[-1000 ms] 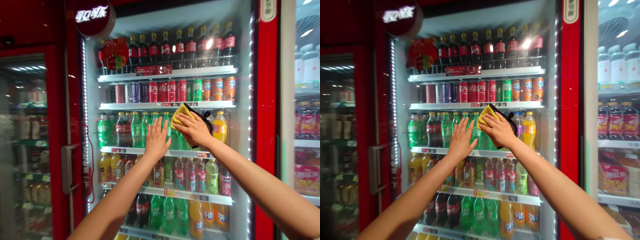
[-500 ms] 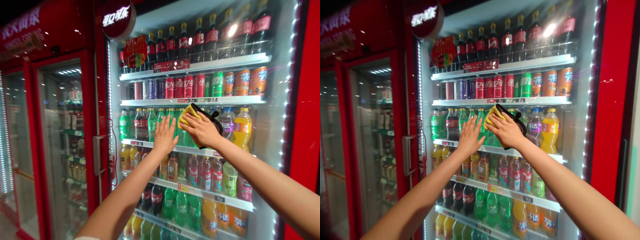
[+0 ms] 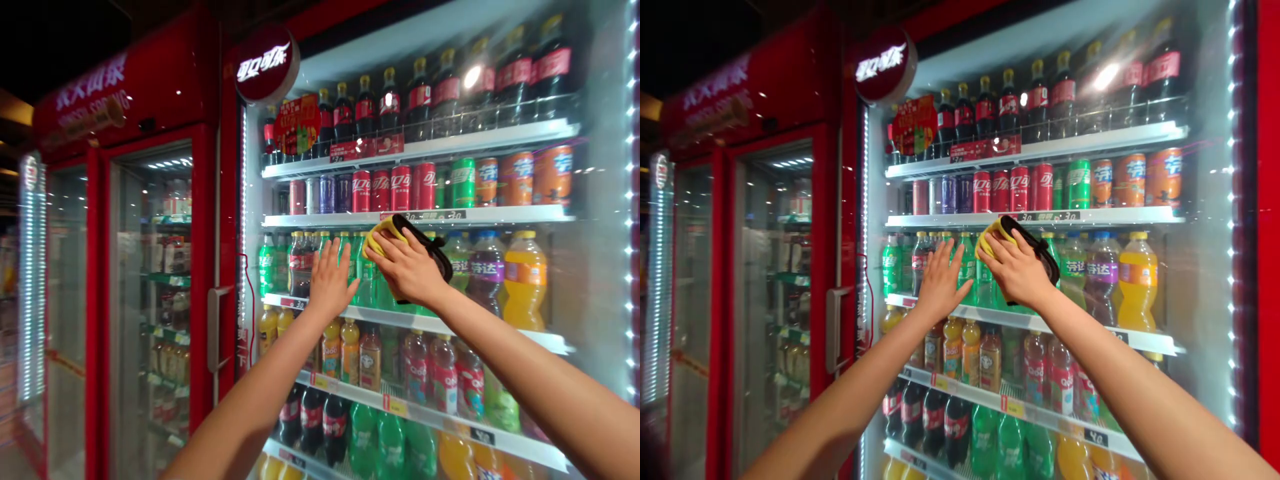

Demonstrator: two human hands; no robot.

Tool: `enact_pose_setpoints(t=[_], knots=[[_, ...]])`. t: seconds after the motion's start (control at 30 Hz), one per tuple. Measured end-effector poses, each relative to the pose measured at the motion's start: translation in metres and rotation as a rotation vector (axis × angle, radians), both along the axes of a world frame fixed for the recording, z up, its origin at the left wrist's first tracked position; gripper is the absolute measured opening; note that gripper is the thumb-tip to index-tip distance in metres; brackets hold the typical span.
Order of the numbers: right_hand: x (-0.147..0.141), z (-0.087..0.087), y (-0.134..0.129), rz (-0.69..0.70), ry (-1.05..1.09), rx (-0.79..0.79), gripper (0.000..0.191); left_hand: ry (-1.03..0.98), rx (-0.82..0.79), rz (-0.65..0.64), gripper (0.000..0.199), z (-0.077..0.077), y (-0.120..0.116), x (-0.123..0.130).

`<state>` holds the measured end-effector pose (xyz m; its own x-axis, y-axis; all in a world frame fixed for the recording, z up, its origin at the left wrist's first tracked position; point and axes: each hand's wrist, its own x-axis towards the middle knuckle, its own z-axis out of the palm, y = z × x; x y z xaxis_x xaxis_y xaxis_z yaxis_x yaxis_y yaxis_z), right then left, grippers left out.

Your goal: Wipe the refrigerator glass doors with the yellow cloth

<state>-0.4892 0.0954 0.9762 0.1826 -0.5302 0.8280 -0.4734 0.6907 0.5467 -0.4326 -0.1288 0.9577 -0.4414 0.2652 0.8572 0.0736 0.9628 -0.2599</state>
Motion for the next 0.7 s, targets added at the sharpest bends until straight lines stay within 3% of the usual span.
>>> enact_pose_setpoints(t=[0.07,0.17,0.3,0.37,0.43,0.53,0.6,0.7], knots=[[0.002,0.0,0.012,-0.022,0.016,0.072,0.048,0.004,-0.003,-0.004,0.075,0.003,-0.014,0.0],[-0.001,0.022,0.017,-0.046,0.027,-0.025,0.048,0.011,-0.019,-0.025,0.074,0.006,-0.035,0.0],[-0.007,0.049,-0.031,-0.028,0.037,-0.298,0.056,-0.001,-0.011,0.007,0.076,0.01,-0.057,0.001],[-0.007,0.046,-0.06,-0.03,0.031,-0.297,0.06,-0.012,-0.01,0.017,0.076,0.01,-0.067,0.002],[-0.004,0.032,-0.076,-0.045,0.023,-0.157,0.059,-0.017,-0.011,0.013,0.076,0.01,-0.077,0.002],[-0.001,0.013,-0.066,-0.064,0.033,0.06,0.049,-0.007,-0.01,-0.002,0.076,0.008,-0.096,0.0],[0.0,0.014,-0.05,-0.079,0.051,0.052,0.043,-0.002,-0.011,-0.012,0.076,0.007,-0.109,-0.001],[0.0,0.036,-0.048,-0.117,0.036,-0.127,0.04,-0.003,-0.015,-0.026,0.077,0.007,-0.123,-0.002]])
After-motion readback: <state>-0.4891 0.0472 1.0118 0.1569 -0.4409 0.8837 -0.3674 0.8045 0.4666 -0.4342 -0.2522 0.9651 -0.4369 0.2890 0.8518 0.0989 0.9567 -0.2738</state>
